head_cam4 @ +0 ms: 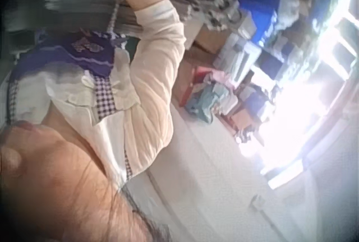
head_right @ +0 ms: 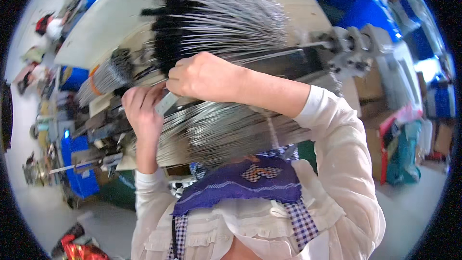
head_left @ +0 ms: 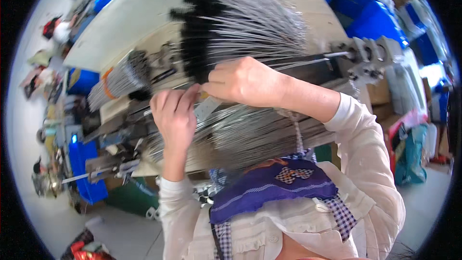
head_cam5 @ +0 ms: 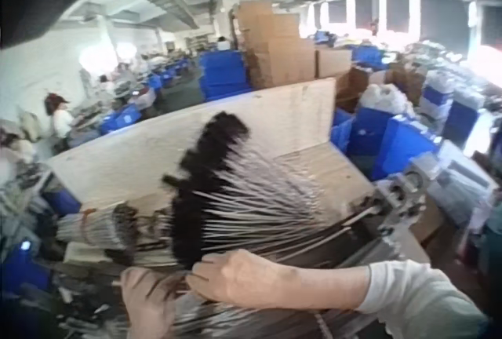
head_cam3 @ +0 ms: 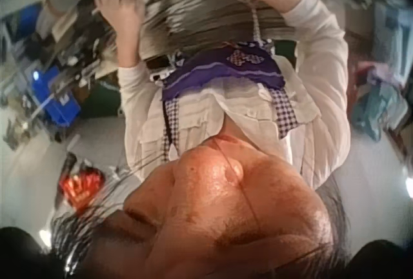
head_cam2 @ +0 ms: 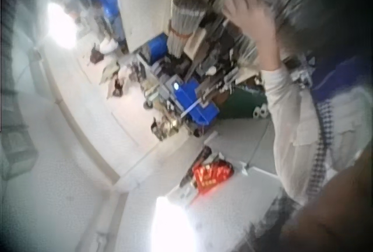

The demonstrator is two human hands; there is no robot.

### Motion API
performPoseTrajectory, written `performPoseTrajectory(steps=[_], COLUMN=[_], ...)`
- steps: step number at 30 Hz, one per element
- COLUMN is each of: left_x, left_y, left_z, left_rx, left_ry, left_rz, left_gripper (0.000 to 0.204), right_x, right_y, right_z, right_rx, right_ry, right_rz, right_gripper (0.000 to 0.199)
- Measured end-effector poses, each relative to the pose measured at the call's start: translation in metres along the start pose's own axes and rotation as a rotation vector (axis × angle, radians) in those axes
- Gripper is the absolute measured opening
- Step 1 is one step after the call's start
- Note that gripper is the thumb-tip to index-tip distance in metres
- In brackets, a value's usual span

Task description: The person manufactures wire brushes by placing metal wires into a machine, arranging bristles between the wires by hand and with a tool, and stacking the twisted wire brushes.

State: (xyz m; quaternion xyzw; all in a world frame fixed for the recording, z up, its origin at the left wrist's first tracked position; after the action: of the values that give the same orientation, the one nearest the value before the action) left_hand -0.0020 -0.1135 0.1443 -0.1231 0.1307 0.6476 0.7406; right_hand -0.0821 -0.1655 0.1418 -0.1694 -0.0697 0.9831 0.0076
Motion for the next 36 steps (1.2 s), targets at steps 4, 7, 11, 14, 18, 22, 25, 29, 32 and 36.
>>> performPoseTrajectory(steps=[4,7,11,14,18,22,25,29,32,36], left_x=[0.115,0.133,0.098,0.095,0.151,0.155,0.246,0.311,0.307,0.317], left_y=[-0.061,-0.037,-0.068,-0.059,-0.092,-0.098,-0.130,-0.191,-0.208,-0.220], left_z=[-0.022,-0.131,-0.065,-0.064,-0.111,-0.103,-0.119,-0.103,-0.116,-0.135], left_rx=[1.007,2.415,3.190,2.867,1.144,1.162,1.445,1.507,1.577,1.524], left_ry=[0.542,0.247,0.585,0.333,-0.031,-0.045,0.056,0.519,0.540,0.556], left_rz=[0.502,0.779,0.191,0.386,0.859,0.812,1.145,1.395,1.349,1.345], left_gripper=[0.016,0.029,0.035,0.031,0.014,0.013,0.036,0.046,0.040,0.030], right_x=[-0.043,-0.076,-0.081,-0.085,-0.089,-0.075,-0.024,0.011,0.007,0.012], right_y=[-0.003,0.013,0.016,0.016,0.005,-0.008,-0.057,0.015,0.056,-0.008], right_z=[-0.010,-0.069,-0.081,-0.085,-0.085,-0.054,-0.049,-0.114,-0.128,-0.114], right_rx=[-0.245,-0.337,-0.347,-0.336,-0.396,-0.144,-0.074,0.109,0.166,0.268], right_ry=[0.185,0.006,-0.036,-0.078,-0.088,-0.077,-0.072,-0.391,-0.382,-0.500], right_rz=[0.057,-0.045,-0.073,-0.072,-0.026,-0.075,0.002,-0.455,-0.469,-0.305], right_gripper=[0.016,0.014,0.014,0.012,0.010,0.017,0.017,0.022,0.020,0.012])
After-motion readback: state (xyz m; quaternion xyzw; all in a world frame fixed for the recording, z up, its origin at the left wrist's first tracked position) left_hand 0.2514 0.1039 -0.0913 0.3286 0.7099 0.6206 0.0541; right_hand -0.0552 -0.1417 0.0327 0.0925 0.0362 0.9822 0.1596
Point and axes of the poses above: each hand's wrist, its own x-axis away from the middle knuckle, its own z-axis out of the back of the hand, y = z × x, the point moved 10 cm from there along -x, towards the middle knuckle, and after that the axes turned 15 degrees about -y, right-handed, at the moved point
